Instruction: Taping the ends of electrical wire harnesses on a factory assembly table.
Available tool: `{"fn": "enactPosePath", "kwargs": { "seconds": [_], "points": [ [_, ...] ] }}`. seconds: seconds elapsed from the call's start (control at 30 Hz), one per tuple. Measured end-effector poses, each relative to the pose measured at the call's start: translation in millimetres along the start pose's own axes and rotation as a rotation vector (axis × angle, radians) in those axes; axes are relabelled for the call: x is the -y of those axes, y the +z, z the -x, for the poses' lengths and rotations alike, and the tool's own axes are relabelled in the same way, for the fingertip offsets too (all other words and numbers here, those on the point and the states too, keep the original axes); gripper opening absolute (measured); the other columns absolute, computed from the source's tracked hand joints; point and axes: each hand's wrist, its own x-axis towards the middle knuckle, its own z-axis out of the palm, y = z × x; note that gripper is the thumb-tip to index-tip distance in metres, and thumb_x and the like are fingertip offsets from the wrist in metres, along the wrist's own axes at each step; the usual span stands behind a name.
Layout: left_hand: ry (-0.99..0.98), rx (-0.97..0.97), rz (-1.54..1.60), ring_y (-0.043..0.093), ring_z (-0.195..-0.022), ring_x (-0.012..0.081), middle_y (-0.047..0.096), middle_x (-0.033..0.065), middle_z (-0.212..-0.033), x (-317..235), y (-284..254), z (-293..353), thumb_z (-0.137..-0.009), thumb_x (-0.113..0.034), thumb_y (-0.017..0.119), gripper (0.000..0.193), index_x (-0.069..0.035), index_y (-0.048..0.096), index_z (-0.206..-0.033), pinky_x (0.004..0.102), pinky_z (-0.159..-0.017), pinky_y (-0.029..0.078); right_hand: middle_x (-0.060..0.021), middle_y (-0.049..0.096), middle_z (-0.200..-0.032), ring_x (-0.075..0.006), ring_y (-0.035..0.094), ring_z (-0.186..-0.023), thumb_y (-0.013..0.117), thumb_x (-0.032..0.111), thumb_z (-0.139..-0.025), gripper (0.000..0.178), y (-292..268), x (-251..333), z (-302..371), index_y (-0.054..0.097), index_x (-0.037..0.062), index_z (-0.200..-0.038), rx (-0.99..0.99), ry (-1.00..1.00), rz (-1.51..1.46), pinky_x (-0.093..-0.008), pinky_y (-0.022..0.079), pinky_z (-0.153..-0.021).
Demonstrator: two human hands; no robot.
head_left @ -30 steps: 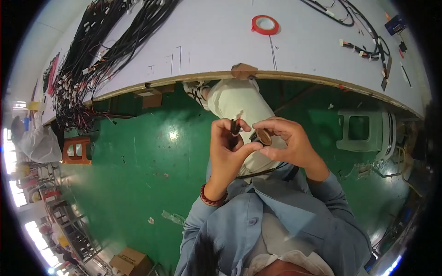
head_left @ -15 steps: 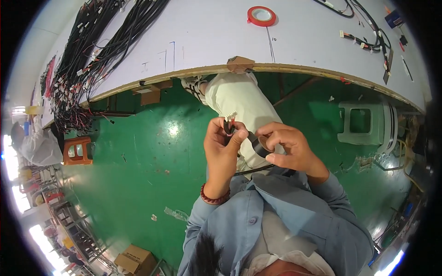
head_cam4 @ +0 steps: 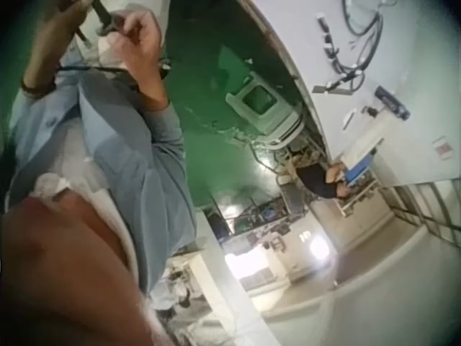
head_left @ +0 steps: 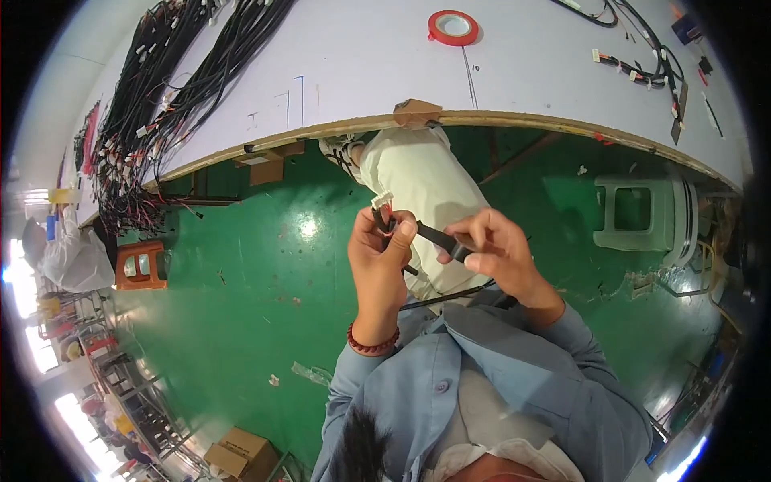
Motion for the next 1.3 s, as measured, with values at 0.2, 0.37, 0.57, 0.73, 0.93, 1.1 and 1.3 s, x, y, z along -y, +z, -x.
{"fn": "enactPosePath", "kwargs": {
  "seconds": [0.2,0.37,0.57,0.73,0.93,1.1,1.3],
  "points": [
    [0.028,0.052,-0.049,0.043,-0.065,0.0031,0.058,0.0025,-0.084,-0.9,6.7,7.6,-0.081,-0.002,0.067,0.024,-0.007,0.045,-0.091,0.0158,-0.052,0.033,-0.0072,0.054,-0.097,-0.0124,0.052,-0.082,0.057,0.008,-0.081,0.024,8.7,14.5,-18.3,0.049,-0.0013,-0.102,0.029,0.069,0.19,-0.0262,0.041,-0.076],
    [-0.042,0.09,-0.002,0.042,-0.063,0.0029,0.055,0.0002,-0.083,-7.2,6.0,9.0,-0.08,-0.002,0.068,0.027,-0.007,0.047,-0.096,0.0163,-0.05,0.031,-0.0012,0.056,-0.08,-0.0062,0.049,-0.072,0.06,0.002,-0.079,0.01,9.9,13.5,-20.3,0.059,-0.0037,-0.088,-0.013,0.112,0.329,-0.0208,0.039,-0.064],
    [-0.272,0.313,0.174,0.036,-0.057,0.0043,0.047,-0.0012,-0.084,-8.7,-4.1,8.3,-0.086,-0.015,0.064,0.027,-0.006,0.047,-0.105,0.0183,-0.048,0.028,-0.0008,0.057,-0.077,-0.006,0.05,-0.068,0.059,-0.002,-0.079,0.008,-0.4,18.2,-29.7,0.062,-0.0039,-0.085,-0.227,0.088,0.266,-0.0195,0.039,-0.06],
    [-0.268,0.347,0.286,0.037,-0.056,0.0067,0.048,0.0022,-0.088,-4.9,-2.4,6.8,-0.09,-0.016,0.059,0.023,-0.006,0.046,-0.105,0.0207,-0.049,0.031,-0.003,0.058,-0.079,-0.008,0.054,-0.072,0.058,-0.004,-0.078,0.011,10.4,9.6,-40.7,0.064,-0.0047,-0.087,-0.176,0.002,0.363,-0.0211,0.043,-0.065],
    [-0.22,0.354,0.259,0.037,-0.051,0.0066,0.047,0.0011,-0.077,3.6,-3.8,5.9,-0.089,-0.011,0.059,0.022,-0.006,0.044,-0.105,0.0203,-0.046,0.031,-0.0044,0.059,-0.081,-0.0096,0.057,-0.075,0.058,-0.005,-0.078,0.011,19.1,8.6,-39.6,0.064,-0.0057,-0.088,-0.16,0.0,0.324,-0.0232,0.046,-0.071],
    [-0.223,0.365,0.247,0.036,-0.049,0.0058,0.046,0.0006,-0.079,3.2,-3.9,5.6,-0.089,-0.01,0.059,0.022,-0.006,0.044,-0.105,0.0196,-0.043,0.03,-0.0046,0.059,-0.08,-0.0093,0.056,-0.075,0.058,-0.005,-0.078,0.012,20.7,12.5,-33.4,0.064,-0.0056,-0.088,-0.132,-0.006,0.32,-0.0226,0.044,-0.069],
    [-0.269,0.354,0.227,0.037,-0.049,0.0052,0.047,0.0008,-0.081,2.9,-3.7,7.6,-0.088,-0.009,0.061,0.024,-0.005,0.044,-0.104,0.0195,-0.043,0.03,-0.0043,0.059,-0.077,-0.009,0.054,-0.072,0.058,-0.005,-0.076,0.012,17.2,14.0,-28.7,0.064,-0.0053,-0.086,-0.107,0.044,0.255,-0.0223,0.042,-0.066]
  ]
}}
